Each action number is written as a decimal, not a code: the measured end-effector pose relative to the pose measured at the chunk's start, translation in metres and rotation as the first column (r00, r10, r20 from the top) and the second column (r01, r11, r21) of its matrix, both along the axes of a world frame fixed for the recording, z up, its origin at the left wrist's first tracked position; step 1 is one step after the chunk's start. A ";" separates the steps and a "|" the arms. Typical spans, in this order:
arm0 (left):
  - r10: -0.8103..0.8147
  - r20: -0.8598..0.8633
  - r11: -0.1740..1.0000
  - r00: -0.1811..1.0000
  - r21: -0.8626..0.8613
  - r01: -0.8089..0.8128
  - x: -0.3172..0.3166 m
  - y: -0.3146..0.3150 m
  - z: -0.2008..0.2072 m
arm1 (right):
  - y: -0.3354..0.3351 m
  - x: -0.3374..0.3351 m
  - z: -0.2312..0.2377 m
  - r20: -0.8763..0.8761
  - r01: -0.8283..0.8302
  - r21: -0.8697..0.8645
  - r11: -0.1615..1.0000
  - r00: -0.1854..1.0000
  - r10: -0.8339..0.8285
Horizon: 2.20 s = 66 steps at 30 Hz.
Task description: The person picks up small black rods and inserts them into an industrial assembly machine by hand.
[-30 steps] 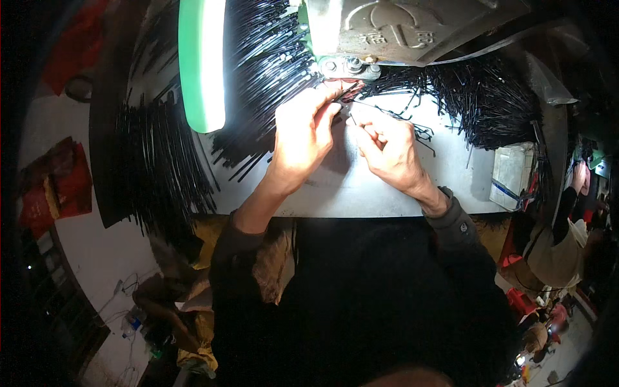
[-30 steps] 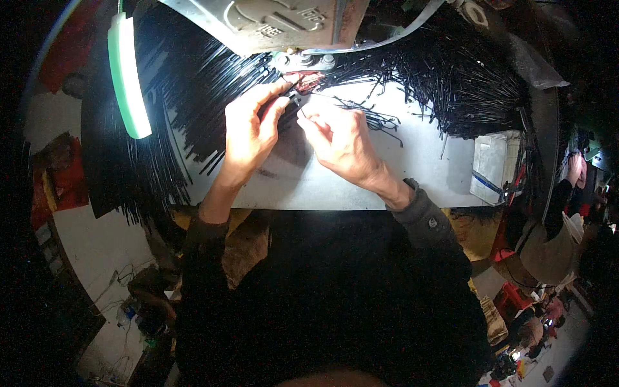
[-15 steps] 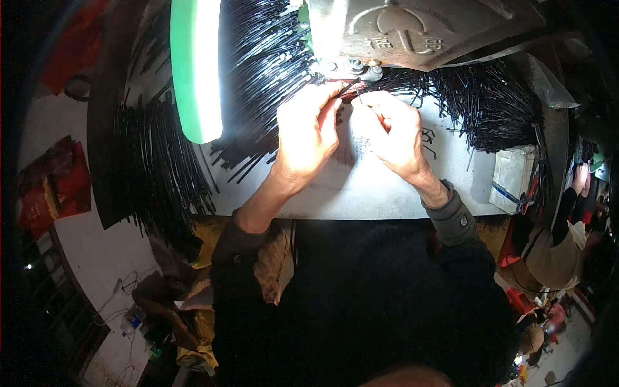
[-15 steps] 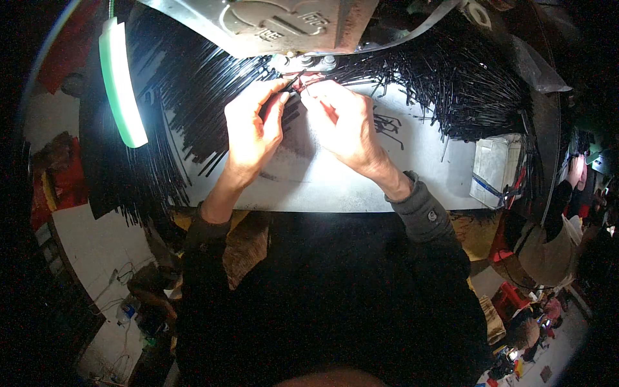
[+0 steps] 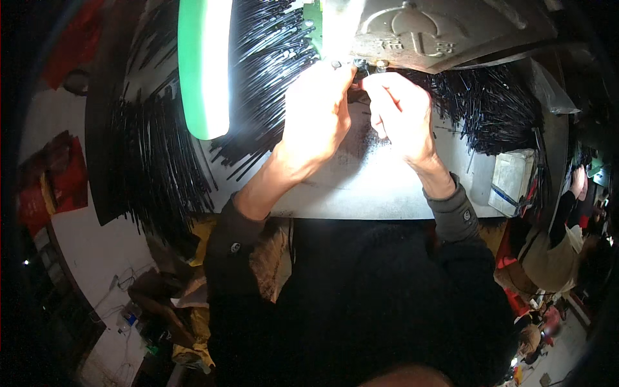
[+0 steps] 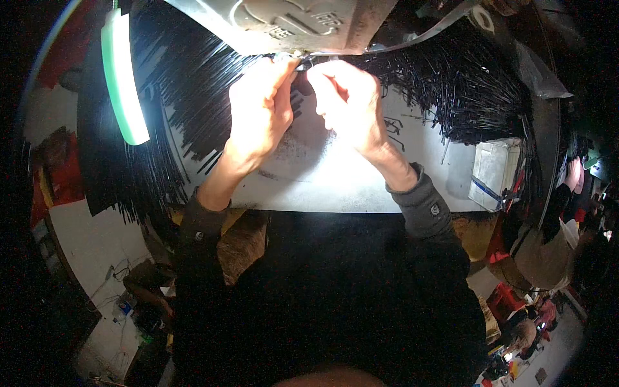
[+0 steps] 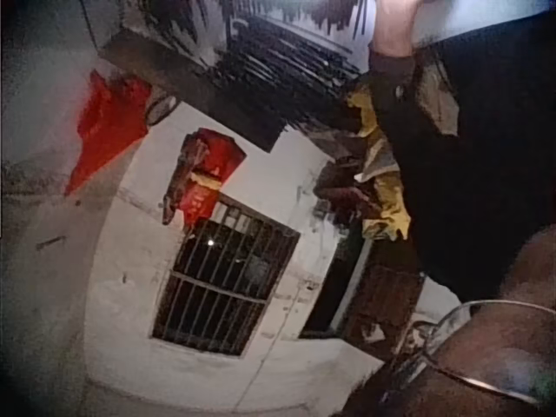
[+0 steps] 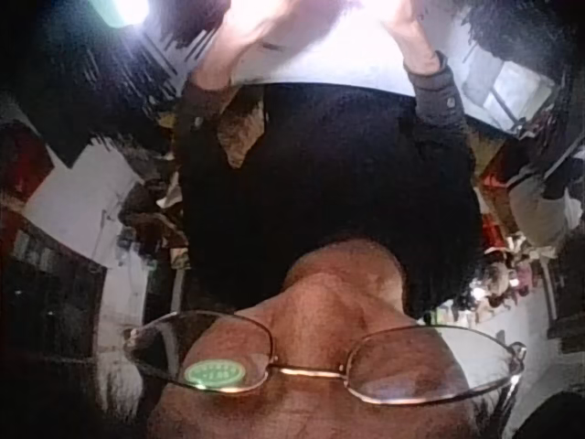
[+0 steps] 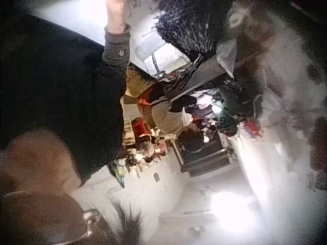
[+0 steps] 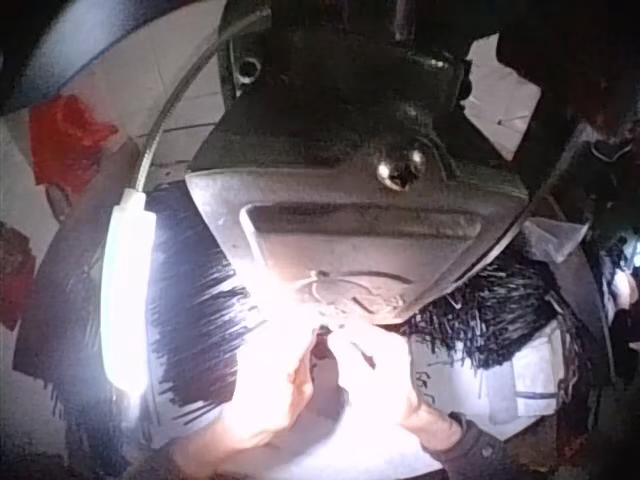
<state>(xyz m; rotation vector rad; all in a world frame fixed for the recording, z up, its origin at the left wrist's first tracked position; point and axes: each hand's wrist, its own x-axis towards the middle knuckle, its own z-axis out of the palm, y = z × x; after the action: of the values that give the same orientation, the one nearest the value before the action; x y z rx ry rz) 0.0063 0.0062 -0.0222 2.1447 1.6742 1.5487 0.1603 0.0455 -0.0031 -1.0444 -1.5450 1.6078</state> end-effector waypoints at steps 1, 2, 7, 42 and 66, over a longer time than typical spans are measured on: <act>0.001 -0.001 1.000 1.000 0.002 -0.001 -0.001 0.002 -0.001 | 0.002 -0.003 -0.003 -0.053 0.016 0.008 1.000 0.998 -0.016; 0.011 -0.002 1.000 1.000 -0.001 -0.011 -0.001 0.005 -0.002 | 0.003 -0.004 -0.003 -0.055 0.017 0.009 1.000 0.998 -0.017; 0.029 0.009 0.997 1.000 -0.072 -0.028 -0.001 0.006 -0.003 | 0.007 -0.005 -0.008 -0.070 0.020 0.034 0.999 0.997 -0.017; 0.222 -0.405 0.973 0.887 0.036 -0.227 -0.090 0.032 -0.009 | -0.036 0.000 -0.008 0.002 -0.310 0.062 0.949 0.951 0.310; 0.109 0.366 0.906 0.924 -0.419 0.059 -0.008 -0.022 0.006 | -0.024 -0.002 -0.025 0.095 -0.029 0.209 0.977 0.995 0.009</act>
<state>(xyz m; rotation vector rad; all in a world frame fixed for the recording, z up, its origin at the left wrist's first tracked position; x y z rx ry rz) -0.0016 -0.0154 -0.0165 1.4998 1.7052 1.3363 0.1587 0.0213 -0.0283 -1.0024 -1.7496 1.3887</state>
